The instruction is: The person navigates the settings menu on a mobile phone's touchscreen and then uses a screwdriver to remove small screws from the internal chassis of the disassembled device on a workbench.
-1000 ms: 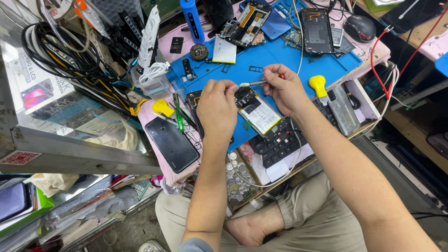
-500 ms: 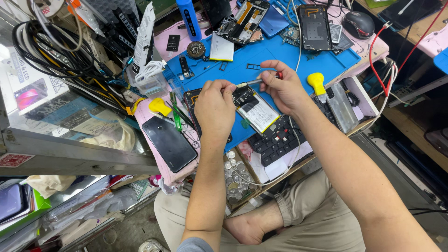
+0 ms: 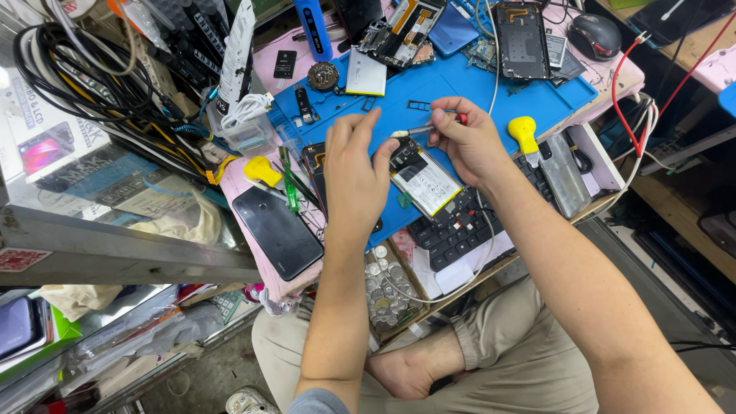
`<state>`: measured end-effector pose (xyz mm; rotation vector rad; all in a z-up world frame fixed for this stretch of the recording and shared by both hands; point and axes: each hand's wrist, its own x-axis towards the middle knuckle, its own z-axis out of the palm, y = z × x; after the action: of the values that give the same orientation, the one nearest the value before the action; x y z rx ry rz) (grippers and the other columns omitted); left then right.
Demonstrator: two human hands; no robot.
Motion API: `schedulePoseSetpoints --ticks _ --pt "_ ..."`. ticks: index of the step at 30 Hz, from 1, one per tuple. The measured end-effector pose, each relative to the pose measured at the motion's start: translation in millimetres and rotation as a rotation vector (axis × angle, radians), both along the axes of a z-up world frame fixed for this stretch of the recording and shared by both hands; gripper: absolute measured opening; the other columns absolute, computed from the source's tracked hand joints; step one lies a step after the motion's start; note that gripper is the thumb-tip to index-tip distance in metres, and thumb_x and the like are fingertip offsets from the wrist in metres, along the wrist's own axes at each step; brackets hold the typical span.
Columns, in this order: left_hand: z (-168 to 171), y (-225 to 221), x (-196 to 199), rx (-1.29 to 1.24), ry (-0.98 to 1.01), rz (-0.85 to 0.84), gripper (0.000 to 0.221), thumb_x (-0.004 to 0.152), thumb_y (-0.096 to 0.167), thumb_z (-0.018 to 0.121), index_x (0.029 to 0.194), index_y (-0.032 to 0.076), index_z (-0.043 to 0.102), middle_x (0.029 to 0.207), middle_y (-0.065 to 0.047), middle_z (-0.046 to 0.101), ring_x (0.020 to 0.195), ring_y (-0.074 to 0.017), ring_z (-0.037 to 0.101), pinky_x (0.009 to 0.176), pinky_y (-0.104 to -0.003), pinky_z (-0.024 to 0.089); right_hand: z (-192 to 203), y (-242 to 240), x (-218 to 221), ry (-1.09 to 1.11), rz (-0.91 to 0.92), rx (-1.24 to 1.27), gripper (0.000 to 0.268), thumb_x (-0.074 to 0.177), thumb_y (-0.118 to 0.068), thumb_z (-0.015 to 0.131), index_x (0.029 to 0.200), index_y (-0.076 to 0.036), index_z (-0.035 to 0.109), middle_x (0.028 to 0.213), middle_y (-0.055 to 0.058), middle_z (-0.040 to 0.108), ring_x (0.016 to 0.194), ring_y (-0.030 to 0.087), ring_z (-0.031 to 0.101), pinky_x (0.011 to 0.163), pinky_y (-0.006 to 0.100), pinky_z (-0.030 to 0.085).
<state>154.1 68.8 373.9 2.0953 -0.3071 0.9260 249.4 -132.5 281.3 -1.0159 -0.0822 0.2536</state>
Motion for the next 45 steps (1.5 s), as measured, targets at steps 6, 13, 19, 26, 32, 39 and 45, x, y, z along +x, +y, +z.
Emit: schedulePoseSetpoints --ticks 6,13,19,26,32,39,45 --pt "-55.5 -48.9 -77.9 0.059 0.539 -1.393 0.012 0.098 0.024 0.070 0.101 0.013 0.073 0.097 -0.006 0.071 0.094 -0.0220 0.071 0.085 -0.036 0.055 -6.1 -1.1 3.6 0.037 -0.049 0.012 0.030 0.099 -0.012 0.074 0.123 -0.005 0.058 0.093 0.004 0.066 0.080 0.015 0.064 0.077 0.032 0.057" --pt "-190.9 -164.3 -89.5 0.452 0.180 -1.282 0.019 0.089 0.025 0.066 0.086 0.007 0.071 0.086 -0.009 0.070 0.093 -0.0303 0.069 0.080 -0.043 0.056 -7.1 1.8 1.5 -0.004 -0.062 -0.020 0.035 0.098 -0.009 0.073 0.128 -0.008 0.054 0.097 0.005 0.067 0.085 0.015 0.066 0.081 0.033 0.058" --pt "-230.9 -212.5 -84.8 0.765 -0.139 -1.218 0.014 0.080 0.017 0.062 0.083 0.008 0.072 0.102 -0.009 0.072 0.105 -0.0278 0.071 0.092 -0.038 0.057 -8.4 0.6 2.3 0.005 -0.077 -0.014 0.032 0.099 -0.005 0.071 0.126 -0.007 0.054 0.099 0.007 0.068 0.085 0.018 0.066 0.083 0.034 0.057" --pt "-228.9 -202.2 -77.4 0.546 -0.029 -1.280 0.018 0.077 0.015 0.059 0.085 0.003 0.071 0.106 -0.011 0.072 0.102 -0.0291 0.071 0.090 -0.040 0.057 -10.2 -2.7 -2.2 -0.001 -0.102 0.016 0.029 0.099 0.001 0.070 0.124 -0.004 0.055 0.106 0.009 0.069 0.094 0.018 0.067 0.091 0.036 0.056" --pt "-227.2 -204.7 -73.5 0.353 0.207 -1.257 0.019 0.076 0.015 0.061 0.088 0.007 0.073 0.095 -0.013 0.073 0.089 -0.0333 0.072 0.080 -0.045 0.057 12.2 5.1 -11.9 -0.038 -0.173 -0.083 0.032 0.096 0.004 0.067 0.123 -0.005 0.054 0.108 0.011 0.070 0.094 0.019 0.068 0.090 0.035 0.058" --pt "-245.2 -221.9 -57.1 0.123 0.336 -1.325 0.015 0.081 0.016 0.063 0.087 0.004 0.071 0.092 -0.014 0.069 0.092 -0.0334 0.069 0.085 -0.044 0.057 88.7 6.2 -6.4 -0.496 -0.083 -0.857 0.041 0.097 0.002 0.072 0.132 0.000 0.050 0.109 0.013 0.067 0.100 0.017 0.062 0.086 0.029 0.052" --pt "-218.5 -201.1 -73.1 0.579 0.155 -1.081 0.015 0.077 0.017 0.064 0.077 0.004 0.071 0.105 -0.007 0.062 0.113 -0.0237 0.061 0.088 -0.033 0.057 131.1 29.2 -2.4 -0.732 0.031 -1.257 0.031 0.090 -0.005 0.076 0.118 -0.003 0.063 0.103 0.009 0.074 0.095 0.016 0.073 0.081 0.029 0.055"
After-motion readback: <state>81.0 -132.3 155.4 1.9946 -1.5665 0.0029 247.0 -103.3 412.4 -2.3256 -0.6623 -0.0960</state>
